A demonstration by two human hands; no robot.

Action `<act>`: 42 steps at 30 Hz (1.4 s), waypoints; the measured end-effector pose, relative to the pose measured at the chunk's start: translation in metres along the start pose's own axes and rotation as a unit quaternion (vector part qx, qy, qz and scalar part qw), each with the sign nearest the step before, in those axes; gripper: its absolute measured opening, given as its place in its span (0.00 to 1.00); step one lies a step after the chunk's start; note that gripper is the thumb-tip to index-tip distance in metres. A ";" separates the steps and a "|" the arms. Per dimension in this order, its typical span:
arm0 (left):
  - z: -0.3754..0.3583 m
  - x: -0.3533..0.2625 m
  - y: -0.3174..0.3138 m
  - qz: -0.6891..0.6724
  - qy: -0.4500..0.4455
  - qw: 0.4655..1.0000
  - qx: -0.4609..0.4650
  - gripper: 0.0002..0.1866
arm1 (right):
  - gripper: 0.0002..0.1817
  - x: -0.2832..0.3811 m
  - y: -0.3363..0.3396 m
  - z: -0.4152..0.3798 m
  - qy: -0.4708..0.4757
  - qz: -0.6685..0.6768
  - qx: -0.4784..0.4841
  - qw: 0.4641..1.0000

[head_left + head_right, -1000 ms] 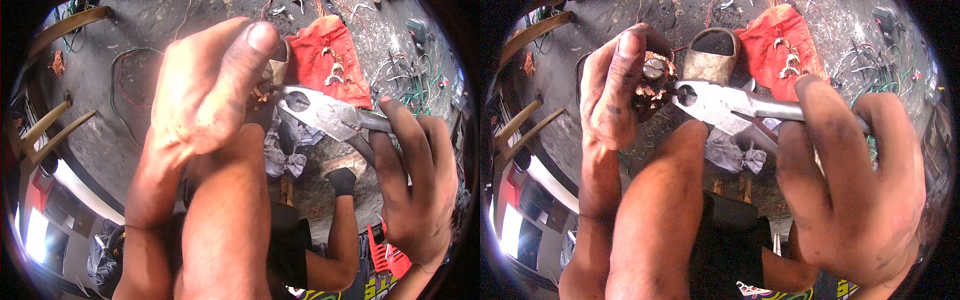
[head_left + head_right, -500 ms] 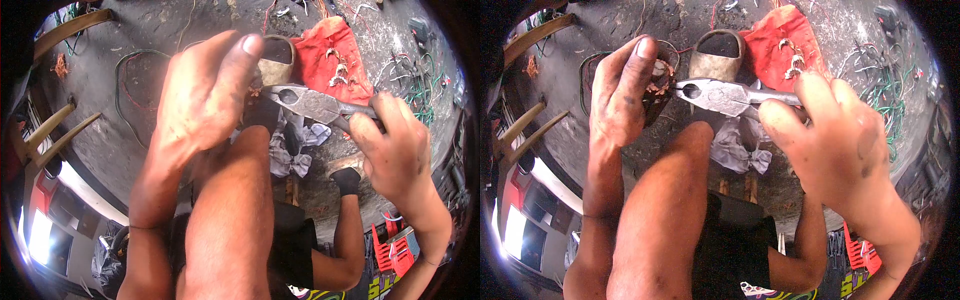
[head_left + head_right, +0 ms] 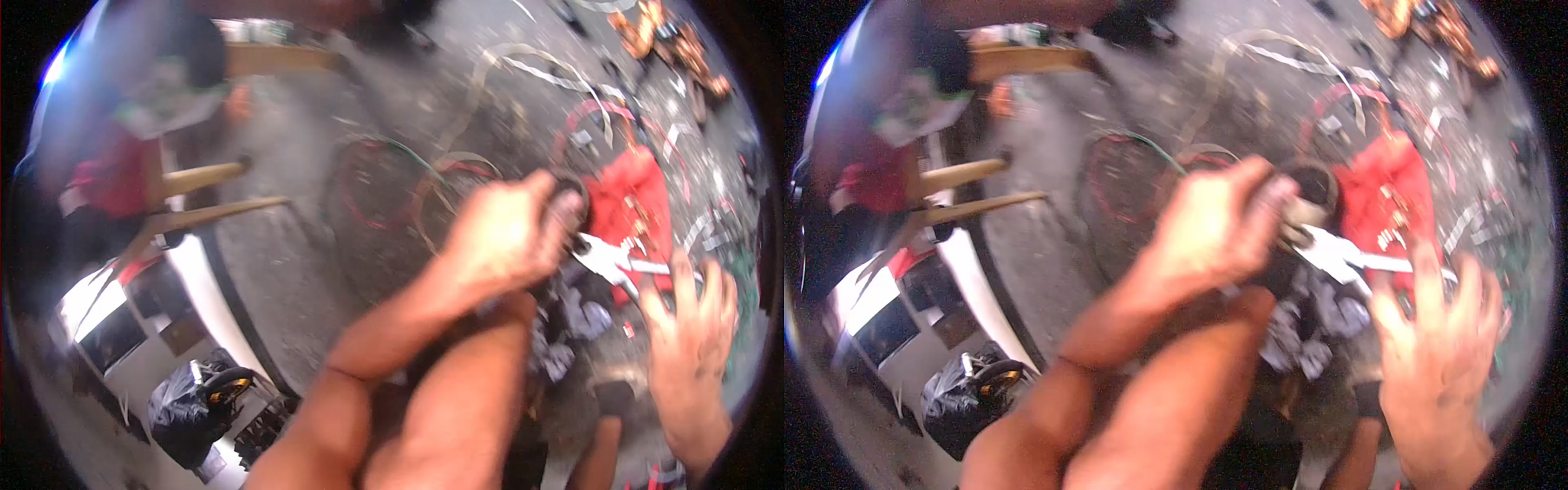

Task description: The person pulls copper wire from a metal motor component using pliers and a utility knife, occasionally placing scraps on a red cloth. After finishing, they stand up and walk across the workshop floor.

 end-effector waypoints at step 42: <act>0.016 0.006 0.006 -0.294 -0.010 0.953 -0.076 0.26 | 0.21 -0.006 -0.039 -0.041 -0.116 0.763 0.369 0.518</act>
Point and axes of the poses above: each hand's wrist, its own z-axis towards the middle knuckle, its own y-axis out of the back of the hand, x = y × z, the point moved 1 cm from there along z, towards the middle knuckle, and after that the axes turned 15 degrees about -y, right-handed, at the moved point
